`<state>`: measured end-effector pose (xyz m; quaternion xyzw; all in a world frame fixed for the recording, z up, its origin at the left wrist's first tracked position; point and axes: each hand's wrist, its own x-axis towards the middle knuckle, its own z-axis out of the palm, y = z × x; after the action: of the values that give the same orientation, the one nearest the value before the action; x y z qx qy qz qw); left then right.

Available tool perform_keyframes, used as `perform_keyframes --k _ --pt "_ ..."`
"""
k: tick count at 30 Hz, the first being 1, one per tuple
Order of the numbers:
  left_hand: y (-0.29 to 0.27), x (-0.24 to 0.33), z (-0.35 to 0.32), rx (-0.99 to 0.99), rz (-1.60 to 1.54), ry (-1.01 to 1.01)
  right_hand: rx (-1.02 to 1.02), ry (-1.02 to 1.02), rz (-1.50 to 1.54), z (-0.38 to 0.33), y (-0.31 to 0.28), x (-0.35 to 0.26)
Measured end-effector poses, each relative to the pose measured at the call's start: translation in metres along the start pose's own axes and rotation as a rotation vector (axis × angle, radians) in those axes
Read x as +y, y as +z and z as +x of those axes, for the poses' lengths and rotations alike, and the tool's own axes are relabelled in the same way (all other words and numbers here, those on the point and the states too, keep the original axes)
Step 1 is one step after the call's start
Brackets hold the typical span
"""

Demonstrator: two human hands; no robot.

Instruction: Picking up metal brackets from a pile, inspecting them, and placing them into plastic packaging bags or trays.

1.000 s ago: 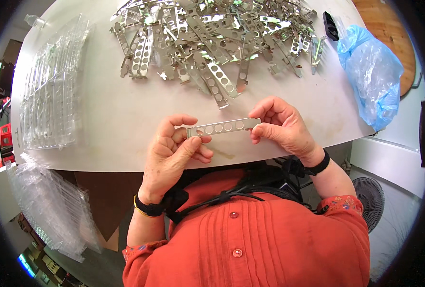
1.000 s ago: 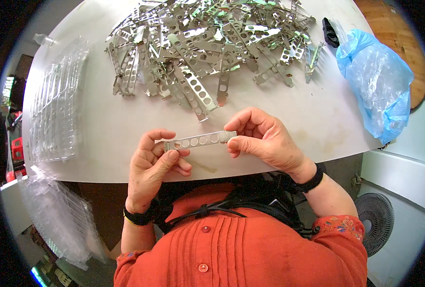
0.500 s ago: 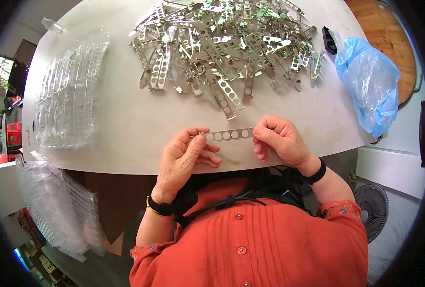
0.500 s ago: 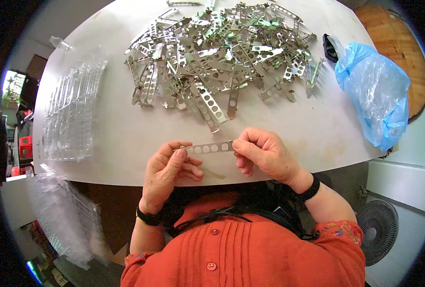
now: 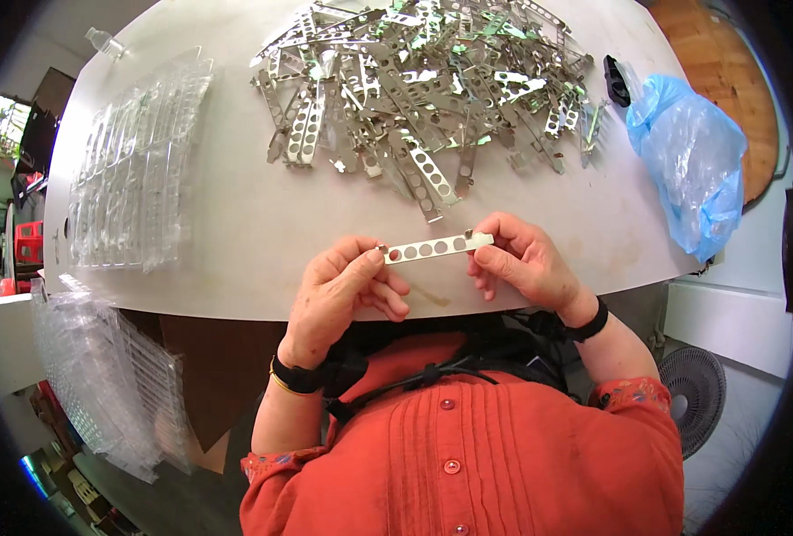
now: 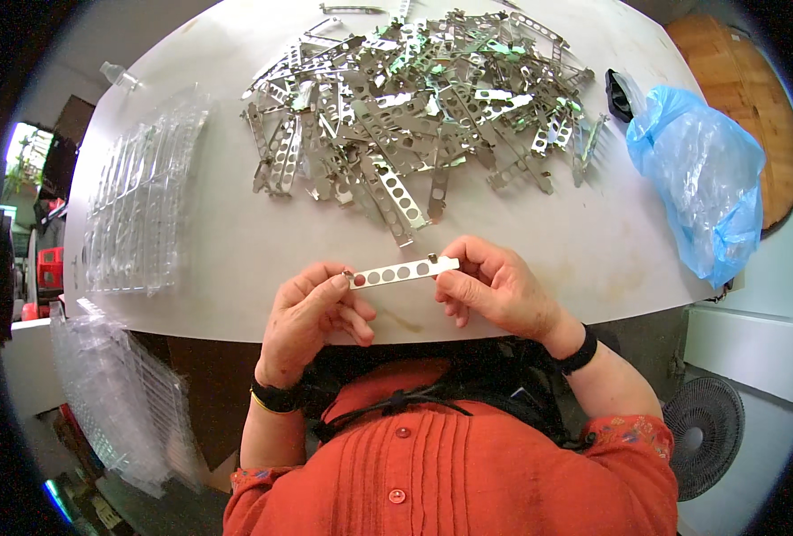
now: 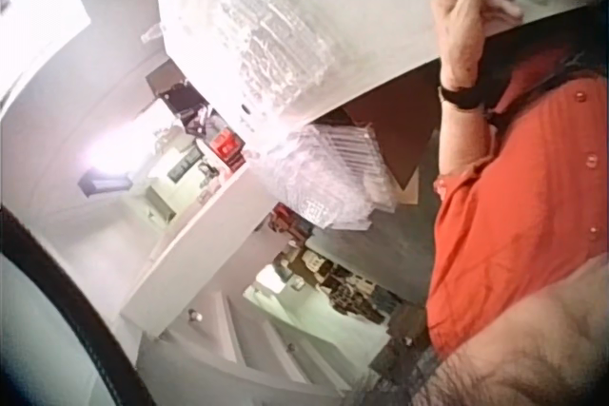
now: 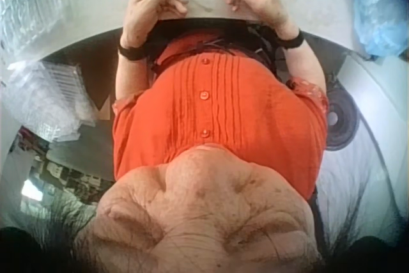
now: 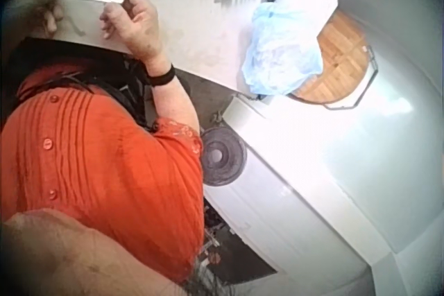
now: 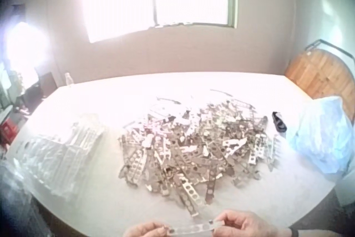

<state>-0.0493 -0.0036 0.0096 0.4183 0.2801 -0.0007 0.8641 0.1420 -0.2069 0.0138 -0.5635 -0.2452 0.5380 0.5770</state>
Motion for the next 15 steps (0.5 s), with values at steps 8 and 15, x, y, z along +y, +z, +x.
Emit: perform_keyframes --k 8,15 --pt "-0.004 0.0017 -0.0009 -0.04 -0.052 -0.038 0.027 0.015 0.025 0.0017 0.0008 0.0016" --pt "-0.0057 -0.002 0.0016 -0.029 -0.079 -0.006 0.046 -0.011 0.01 0.0007 0.0027 0.0044"
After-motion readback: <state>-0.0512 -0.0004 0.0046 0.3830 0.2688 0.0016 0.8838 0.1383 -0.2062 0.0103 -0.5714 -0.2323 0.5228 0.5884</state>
